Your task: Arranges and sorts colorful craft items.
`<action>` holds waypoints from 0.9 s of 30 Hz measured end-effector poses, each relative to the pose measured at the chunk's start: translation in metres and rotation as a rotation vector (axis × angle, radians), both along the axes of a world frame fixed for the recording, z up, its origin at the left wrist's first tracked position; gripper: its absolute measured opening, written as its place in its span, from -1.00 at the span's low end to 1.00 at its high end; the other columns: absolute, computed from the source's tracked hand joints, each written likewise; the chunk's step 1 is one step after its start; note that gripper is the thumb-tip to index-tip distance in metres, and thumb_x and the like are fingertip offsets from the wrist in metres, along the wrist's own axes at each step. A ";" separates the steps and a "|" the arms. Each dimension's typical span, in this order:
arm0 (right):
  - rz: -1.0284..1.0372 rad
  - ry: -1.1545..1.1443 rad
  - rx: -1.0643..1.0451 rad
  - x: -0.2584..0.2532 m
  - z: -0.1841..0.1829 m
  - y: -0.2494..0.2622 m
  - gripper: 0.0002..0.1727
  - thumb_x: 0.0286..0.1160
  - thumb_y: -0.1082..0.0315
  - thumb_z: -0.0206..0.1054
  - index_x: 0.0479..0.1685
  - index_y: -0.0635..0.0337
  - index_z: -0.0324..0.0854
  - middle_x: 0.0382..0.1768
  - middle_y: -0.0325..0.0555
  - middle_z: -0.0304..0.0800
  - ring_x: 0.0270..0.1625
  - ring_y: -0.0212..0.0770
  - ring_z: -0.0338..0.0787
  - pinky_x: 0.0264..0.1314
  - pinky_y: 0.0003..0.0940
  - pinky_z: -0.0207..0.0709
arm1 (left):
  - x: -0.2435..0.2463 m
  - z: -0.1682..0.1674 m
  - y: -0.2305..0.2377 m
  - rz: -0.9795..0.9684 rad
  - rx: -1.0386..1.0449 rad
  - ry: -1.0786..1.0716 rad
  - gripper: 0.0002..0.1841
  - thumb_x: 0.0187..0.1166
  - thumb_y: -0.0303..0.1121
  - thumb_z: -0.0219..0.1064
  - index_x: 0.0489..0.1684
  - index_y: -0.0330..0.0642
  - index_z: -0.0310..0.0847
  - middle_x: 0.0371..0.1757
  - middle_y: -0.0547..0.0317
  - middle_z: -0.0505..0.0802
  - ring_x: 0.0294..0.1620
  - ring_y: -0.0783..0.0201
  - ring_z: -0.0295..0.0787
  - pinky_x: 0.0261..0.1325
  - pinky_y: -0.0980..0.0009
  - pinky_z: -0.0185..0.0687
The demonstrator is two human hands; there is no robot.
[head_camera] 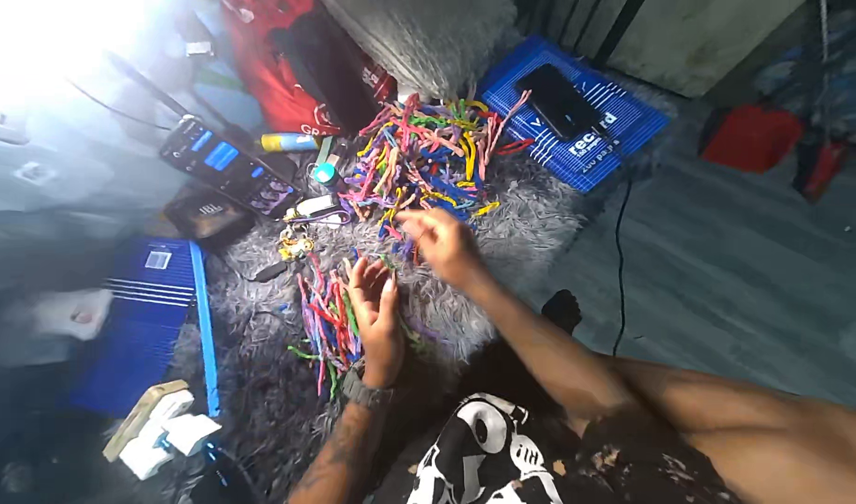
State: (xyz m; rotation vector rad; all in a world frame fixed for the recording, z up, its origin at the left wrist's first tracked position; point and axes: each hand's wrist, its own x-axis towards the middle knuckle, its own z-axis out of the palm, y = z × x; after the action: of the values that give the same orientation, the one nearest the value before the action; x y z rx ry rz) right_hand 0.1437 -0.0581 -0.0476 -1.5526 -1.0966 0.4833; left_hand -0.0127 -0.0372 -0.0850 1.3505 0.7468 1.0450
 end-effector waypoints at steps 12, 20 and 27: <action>-0.430 -0.136 -0.448 0.120 -0.012 0.046 -0.58 0.73 0.18 0.22 0.30 0.36 0.62 0.26 0.27 0.72 0.32 0.21 0.73 0.40 0.20 0.52 | -0.001 -0.004 -0.001 -0.161 -0.083 0.093 -0.57 0.70 -0.45 0.10 0.50 -0.45 0.31 0.25 0.05 0.72 0.27 0.41 0.67 0.40 0.42 0.59; 0.070 0.369 -0.146 0.011 -0.009 -0.032 -0.82 0.60 0.34 0.38 -0.08 0.31 0.63 -0.33 -0.10 0.71 -0.41 -0.35 0.64 -0.32 -0.39 0.60 | 0.002 -0.006 0.001 -0.225 -0.038 0.217 -0.64 0.70 -0.34 0.23 0.37 -0.32 0.54 0.00 0.21 0.82 -0.02 0.47 0.76 0.19 0.44 0.68; 0.123 0.574 -0.029 -0.021 -0.030 -0.046 -0.96 0.53 0.50 0.38 -0.21 0.27 0.63 -0.39 -0.27 0.71 -0.38 -0.52 0.67 -0.24 -0.60 0.61 | -0.002 -0.006 -0.002 -0.236 -0.028 0.160 -0.89 0.60 -0.48 0.32 -0.04 -0.23 0.69 -0.19 0.37 0.86 -0.15 0.57 0.77 0.04 0.53 0.71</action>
State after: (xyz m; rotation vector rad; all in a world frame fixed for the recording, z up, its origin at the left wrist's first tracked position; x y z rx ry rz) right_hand 0.1227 -0.1038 -0.0774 -1.2561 -0.7388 0.9626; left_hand -0.0146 -0.0389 -0.0907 1.4705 0.6970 0.7449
